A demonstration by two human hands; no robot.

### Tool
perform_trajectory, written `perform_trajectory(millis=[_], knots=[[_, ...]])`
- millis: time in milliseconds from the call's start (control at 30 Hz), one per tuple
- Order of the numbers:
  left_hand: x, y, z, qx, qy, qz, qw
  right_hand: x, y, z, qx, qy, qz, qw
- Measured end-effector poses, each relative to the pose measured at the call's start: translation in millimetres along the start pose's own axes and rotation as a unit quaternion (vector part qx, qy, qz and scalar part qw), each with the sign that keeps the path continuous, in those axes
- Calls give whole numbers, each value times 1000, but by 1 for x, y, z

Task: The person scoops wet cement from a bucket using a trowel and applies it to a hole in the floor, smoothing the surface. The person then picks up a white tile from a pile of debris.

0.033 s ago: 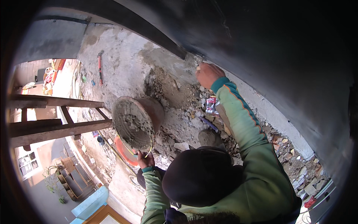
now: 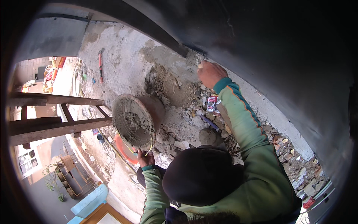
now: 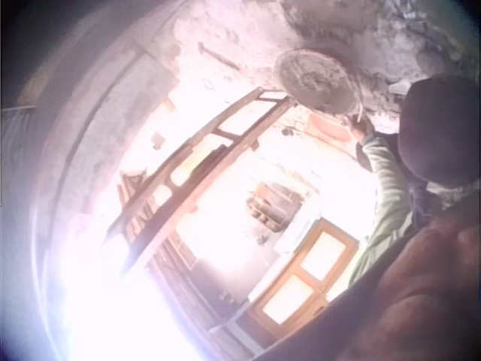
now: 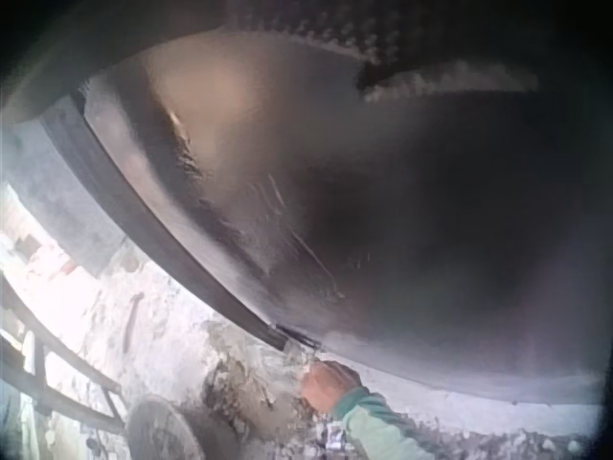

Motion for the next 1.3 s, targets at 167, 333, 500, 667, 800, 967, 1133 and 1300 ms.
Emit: perform_trajectory(millis=[167, 333, 500, 667, 800, 967, 1133, 1300], knots=[[-4, -8, -4, 23, 8, 23, 999, -16, 21, 32, -8, 4, -19, 1000], [-1, -14, -8, 22, -6, 36, 999, -55, 39, 53, -25, -32, -229, 973], [-2, -18, -9, -8, 8, 39, 999, -41, 80, 70, 152, 76, -650, 741], [-3, -17, -13, 35, -1, 43, 998, -48, 122, 47, 150, 87, -692, 700], [-1, 10, 8, 2, -4, 35, 999, -50, 137, 66, 155, 78, -647, 742], [-3, -10, -5, 24, -14, 58, 998, -28, 121, 61, 99, 51, -638, 762], [2, -15, -8, 36, -37, 49, 997, -33, 141, 57, 146, 99, -622, 763], [3, -27, -11, 20, -24, 65, 997, -29, 124, 58, 138, 83, -663, 731]])
Point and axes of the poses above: each hand's wrist, its own z-axis away from the middle knuckle, its own y-axis out of the palm, x = y × z, the point moved 8 cm from there along -z, towards the middle knuckle
